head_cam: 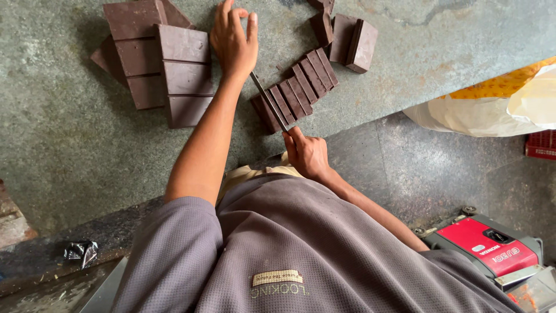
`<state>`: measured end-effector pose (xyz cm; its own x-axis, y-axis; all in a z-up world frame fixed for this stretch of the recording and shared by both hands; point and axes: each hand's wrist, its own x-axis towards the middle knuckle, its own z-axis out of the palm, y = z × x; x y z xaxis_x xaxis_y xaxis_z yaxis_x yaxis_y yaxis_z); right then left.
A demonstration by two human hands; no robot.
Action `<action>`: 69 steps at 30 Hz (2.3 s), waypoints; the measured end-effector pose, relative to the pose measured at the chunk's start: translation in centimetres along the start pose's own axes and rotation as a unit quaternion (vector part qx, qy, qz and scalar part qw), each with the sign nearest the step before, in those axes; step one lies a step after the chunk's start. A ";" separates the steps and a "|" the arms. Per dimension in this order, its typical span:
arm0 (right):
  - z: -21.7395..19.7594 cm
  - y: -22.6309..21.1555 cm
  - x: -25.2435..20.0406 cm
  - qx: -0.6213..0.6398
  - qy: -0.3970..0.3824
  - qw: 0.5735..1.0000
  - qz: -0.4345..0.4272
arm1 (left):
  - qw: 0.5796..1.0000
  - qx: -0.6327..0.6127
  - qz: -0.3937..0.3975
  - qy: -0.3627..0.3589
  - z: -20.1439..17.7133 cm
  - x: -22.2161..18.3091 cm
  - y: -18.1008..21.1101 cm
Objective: The person cuts large blocks of chocolate into smaller cubes using a long knife on a stone countertop.
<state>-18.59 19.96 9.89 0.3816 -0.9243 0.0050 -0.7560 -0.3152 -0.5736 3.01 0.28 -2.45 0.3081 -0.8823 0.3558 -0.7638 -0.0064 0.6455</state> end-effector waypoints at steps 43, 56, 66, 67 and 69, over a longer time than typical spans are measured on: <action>1.7 -0.6 0.4 -0.168 -0.151 0.974 0.031 | 0.997 -0.023 0.048 0.050 -3.7 -0.5 2.4; 3.4 1.2 -0.2 -0.138 -0.064 0.988 -0.034 | 1.000 -0.008 -0.004 0.001 -3.6 -0.8 2.9; 3.3 0.6 0.0 -0.148 -0.069 0.987 -0.013 | 0.999 -0.012 0.001 0.043 -3.1 -0.3 3.0; 3.4 0.7 -0.1 -0.142 -0.058 0.988 -0.020 | 0.999 -0.017 0.006 0.042 -3.2 -0.5 3.1; 3.9 0.7 -0.3 -0.143 -0.039 0.989 -0.024 | 0.999 -0.005 0.011 0.050 -3.2 -0.6 3.2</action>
<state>-17.17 20.81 6.32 0.4526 -0.8907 -0.0428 -0.8509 -0.4170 -0.3195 2.25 2.27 1.60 0.3469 -0.8308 0.4353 -0.7649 0.0179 0.6439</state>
